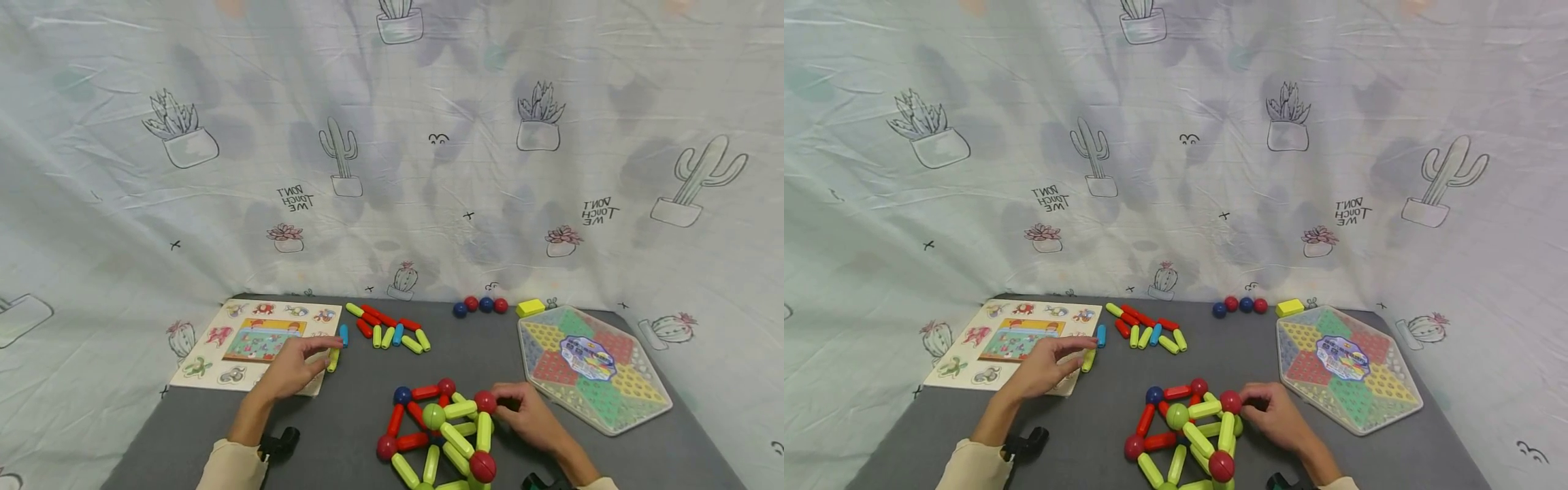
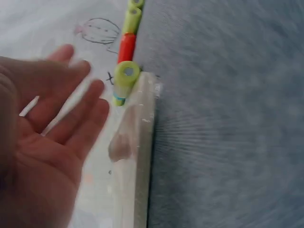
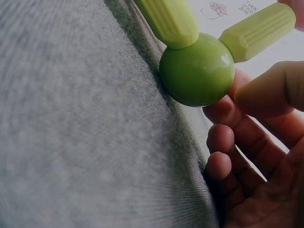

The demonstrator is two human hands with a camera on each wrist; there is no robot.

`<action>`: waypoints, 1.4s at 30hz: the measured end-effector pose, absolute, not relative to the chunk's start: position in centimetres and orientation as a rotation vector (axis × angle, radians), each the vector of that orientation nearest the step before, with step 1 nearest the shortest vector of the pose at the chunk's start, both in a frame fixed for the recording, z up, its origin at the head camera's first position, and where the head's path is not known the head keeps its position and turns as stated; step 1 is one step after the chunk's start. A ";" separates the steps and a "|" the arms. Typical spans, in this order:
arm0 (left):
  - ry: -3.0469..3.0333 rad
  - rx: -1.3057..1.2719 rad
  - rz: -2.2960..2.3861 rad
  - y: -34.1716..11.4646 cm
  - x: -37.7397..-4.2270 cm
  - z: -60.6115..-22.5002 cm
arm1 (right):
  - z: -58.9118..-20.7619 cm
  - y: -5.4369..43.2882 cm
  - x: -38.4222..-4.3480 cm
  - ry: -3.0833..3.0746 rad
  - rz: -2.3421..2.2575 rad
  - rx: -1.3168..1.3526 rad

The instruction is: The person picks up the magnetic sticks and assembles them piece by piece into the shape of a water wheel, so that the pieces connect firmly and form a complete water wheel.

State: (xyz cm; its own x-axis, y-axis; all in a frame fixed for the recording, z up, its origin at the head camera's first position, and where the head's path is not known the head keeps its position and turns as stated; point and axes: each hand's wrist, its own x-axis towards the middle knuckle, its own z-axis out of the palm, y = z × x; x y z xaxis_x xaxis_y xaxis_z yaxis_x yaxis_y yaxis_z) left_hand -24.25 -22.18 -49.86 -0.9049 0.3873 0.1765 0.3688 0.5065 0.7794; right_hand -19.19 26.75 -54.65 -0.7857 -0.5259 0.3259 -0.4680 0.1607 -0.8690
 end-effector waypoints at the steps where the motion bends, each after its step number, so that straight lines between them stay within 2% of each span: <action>1: 2.747 0.696 1.325 -22.1 -24.3 -50.0 | -54.7 26.8 -19.2 2.353 -1.730 -1.008; 9: 2.957 0.911 0.952 -20.5 -24.5 -50.0 | -54.6 26.8 -19.1 2.367 -1.713 -0.982; 14: 2.910 0.787 1.150 -17.6 -23.9 -49.4 | -54.3 26.8 -19.0 2.371 -1.713 -1.000; 21: 2.447 0.736 1.679 -9.8 -22.6 -48.2 | -54.2 26.8 -18.8 2.389 -1.709 -0.980; 29: 2.424 0.747 1.596 -3.5 -22.4 -47.4 | -54.5 26.5 -18.9 2.371 -1.725 -1.000; 38: 2.444 0.759 1.444 -2.0 -22.5 -48.2 | -54.2 26.2 -19.1 2.350 -1.738 -1.038; 42: 2.454 0.787 1.410 -2.0 -22.3 -48.4 | -53.5 27.0 -19.5 2.288 -1.744 -0.949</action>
State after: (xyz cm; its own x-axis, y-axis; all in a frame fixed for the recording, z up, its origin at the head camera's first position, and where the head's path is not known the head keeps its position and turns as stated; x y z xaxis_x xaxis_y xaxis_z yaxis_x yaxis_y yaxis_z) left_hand -22.31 -1.97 -48.42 -0.8371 0.5404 0.0855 0.3460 0.4019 0.8478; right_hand -19.46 27.03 -53.51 -0.7980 -0.5364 0.2747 -0.4069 0.1435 -0.9021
